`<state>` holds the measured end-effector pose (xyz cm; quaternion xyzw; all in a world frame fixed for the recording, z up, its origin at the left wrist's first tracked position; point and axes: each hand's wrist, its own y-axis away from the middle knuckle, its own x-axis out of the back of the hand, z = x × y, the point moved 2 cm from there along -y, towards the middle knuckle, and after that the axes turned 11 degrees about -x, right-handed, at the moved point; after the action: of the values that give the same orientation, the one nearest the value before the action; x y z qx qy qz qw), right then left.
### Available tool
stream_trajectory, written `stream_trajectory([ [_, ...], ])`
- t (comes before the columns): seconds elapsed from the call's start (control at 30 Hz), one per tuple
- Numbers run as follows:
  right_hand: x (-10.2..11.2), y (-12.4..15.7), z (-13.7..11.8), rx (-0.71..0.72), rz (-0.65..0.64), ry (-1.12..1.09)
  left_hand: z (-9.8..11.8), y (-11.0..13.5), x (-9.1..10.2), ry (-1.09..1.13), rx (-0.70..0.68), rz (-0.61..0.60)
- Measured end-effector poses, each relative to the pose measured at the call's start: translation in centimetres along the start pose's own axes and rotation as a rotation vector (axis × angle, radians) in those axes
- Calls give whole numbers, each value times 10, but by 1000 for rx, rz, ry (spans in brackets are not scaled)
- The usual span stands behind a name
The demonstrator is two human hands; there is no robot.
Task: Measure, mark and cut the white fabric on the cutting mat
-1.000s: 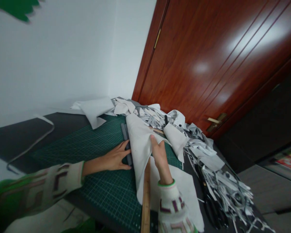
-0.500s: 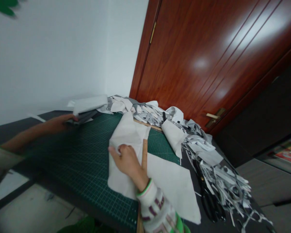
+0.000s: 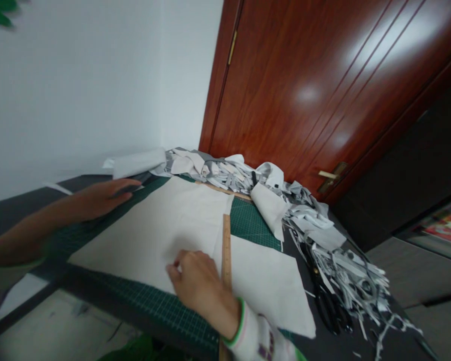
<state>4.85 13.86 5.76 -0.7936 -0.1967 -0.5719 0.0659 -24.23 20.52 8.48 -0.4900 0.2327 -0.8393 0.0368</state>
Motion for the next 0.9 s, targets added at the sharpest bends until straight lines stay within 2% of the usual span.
stream_trajectory([
  [0.03,6,6,14,-117,25,17,15,0,-13,8,-88,-116],
  [0.13,17,22,65,-466,117,100,60,5,-55,82,-242,-268],
  [0.2,15,32,94,-590,130,108,85,8,-83,123,-350,-378],
  [0.27,8,39,112,-601,94,64,104,10,-110,120,-439,-494],
  [0.33,-1,43,118,-572,56,14,114,12,-134,94,-485,-589],
  [0.4,-9,46,117,-544,40,-35,117,13,-152,57,-513,-608],
  [0.53,-19,43,105,-491,43,-187,112,19,-169,3,-559,-514],
  [0.73,-28,34,89,-459,49,-324,111,29,-169,-1,-625,-419],
  [0.9,-30,32,82,-442,69,-317,121,30,-175,-13,-683,-454],
])
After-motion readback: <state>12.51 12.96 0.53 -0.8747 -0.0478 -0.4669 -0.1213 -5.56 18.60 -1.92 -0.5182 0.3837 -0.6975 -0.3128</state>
